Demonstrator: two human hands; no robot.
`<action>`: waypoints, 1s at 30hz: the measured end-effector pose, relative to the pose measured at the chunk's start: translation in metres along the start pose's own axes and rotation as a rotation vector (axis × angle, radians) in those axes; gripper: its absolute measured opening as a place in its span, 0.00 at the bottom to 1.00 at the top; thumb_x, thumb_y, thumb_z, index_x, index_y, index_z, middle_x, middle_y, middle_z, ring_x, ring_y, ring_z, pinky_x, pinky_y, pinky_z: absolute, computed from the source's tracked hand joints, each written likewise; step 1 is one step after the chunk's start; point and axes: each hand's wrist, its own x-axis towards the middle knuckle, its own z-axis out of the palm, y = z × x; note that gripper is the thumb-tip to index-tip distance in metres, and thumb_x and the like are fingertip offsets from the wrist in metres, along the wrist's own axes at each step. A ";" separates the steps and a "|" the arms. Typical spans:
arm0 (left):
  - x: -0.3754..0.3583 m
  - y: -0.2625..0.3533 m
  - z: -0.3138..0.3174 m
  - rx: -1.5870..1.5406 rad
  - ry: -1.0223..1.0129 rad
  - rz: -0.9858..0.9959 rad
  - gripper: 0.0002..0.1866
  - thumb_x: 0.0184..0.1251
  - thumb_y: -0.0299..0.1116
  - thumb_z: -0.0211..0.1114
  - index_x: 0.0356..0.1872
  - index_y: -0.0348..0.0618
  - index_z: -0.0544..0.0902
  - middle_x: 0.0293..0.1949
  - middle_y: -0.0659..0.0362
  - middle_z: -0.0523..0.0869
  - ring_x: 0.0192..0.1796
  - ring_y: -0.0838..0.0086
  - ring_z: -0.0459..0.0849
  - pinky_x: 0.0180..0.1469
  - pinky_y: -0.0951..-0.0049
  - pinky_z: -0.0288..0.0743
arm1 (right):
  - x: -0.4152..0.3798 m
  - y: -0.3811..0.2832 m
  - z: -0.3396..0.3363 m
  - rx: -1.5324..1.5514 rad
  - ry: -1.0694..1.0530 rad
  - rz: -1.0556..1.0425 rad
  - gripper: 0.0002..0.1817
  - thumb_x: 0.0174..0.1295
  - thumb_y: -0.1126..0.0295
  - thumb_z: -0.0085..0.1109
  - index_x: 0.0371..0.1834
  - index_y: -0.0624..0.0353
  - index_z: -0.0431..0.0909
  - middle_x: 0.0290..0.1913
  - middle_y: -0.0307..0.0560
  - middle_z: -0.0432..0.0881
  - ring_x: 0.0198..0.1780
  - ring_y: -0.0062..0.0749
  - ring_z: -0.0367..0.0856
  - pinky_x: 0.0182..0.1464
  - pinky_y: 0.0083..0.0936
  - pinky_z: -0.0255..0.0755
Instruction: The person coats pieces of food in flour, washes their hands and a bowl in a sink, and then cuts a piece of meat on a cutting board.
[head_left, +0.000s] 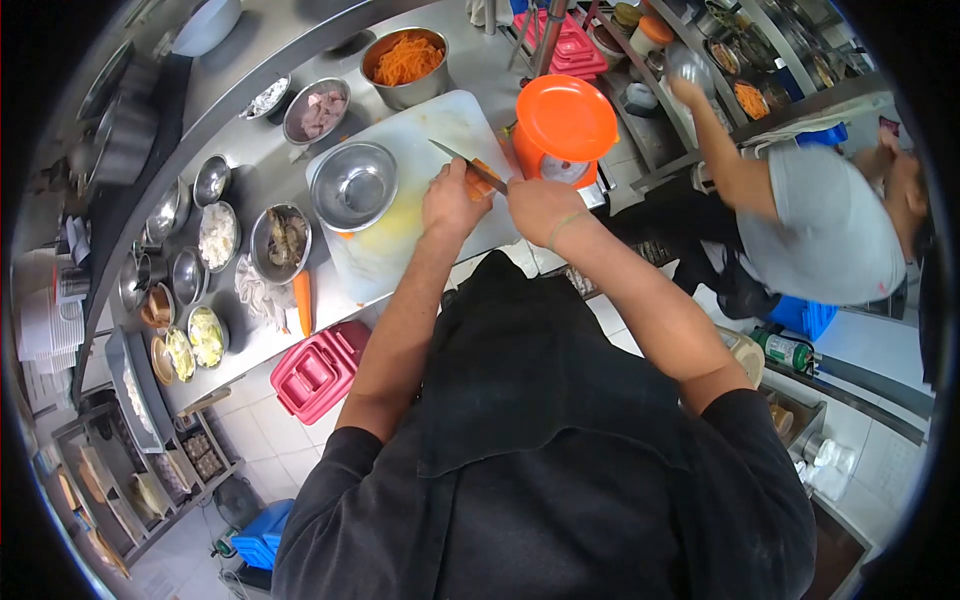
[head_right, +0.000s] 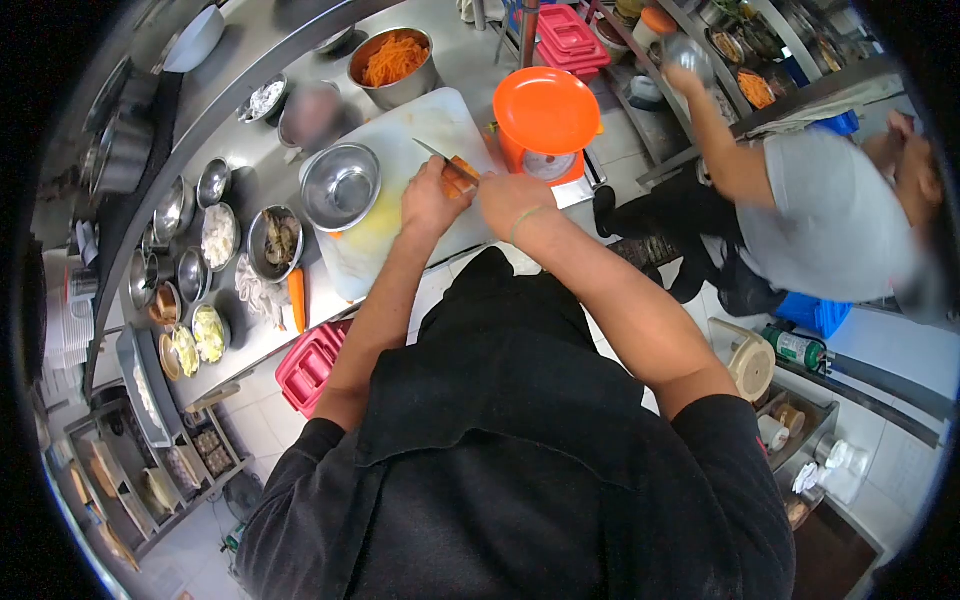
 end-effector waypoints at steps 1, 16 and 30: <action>0.001 0.000 0.000 0.003 0.010 -0.012 0.32 0.48 0.40 0.81 0.52 0.45 0.74 0.51 0.49 0.84 0.55 0.50 0.85 0.58 0.54 0.80 | 0.009 -0.001 0.004 -0.011 0.012 -0.006 0.15 0.69 0.71 0.46 0.49 0.66 0.81 0.44 0.62 0.88 0.47 0.55 0.89 0.49 0.46 0.82; 0.010 -0.010 0.013 -0.024 0.047 0.006 0.28 0.49 0.45 0.80 0.47 0.43 0.77 0.46 0.49 0.87 0.51 0.52 0.87 0.55 0.54 0.81 | -0.049 0.009 -0.030 -0.032 -0.125 0.046 0.14 0.67 0.72 0.49 0.49 0.67 0.81 0.44 0.62 0.88 0.46 0.56 0.89 0.48 0.47 0.82; 0.007 -0.006 0.008 0.017 0.009 -0.041 0.32 0.48 0.39 0.79 0.53 0.42 0.74 0.49 0.46 0.85 0.53 0.50 0.86 0.56 0.54 0.82 | 0.015 -0.001 0.041 0.070 -0.030 0.069 0.13 0.69 0.71 0.47 0.50 0.66 0.77 0.43 0.63 0.88 0.46 0.57 0.89 0.48 0.49 0.81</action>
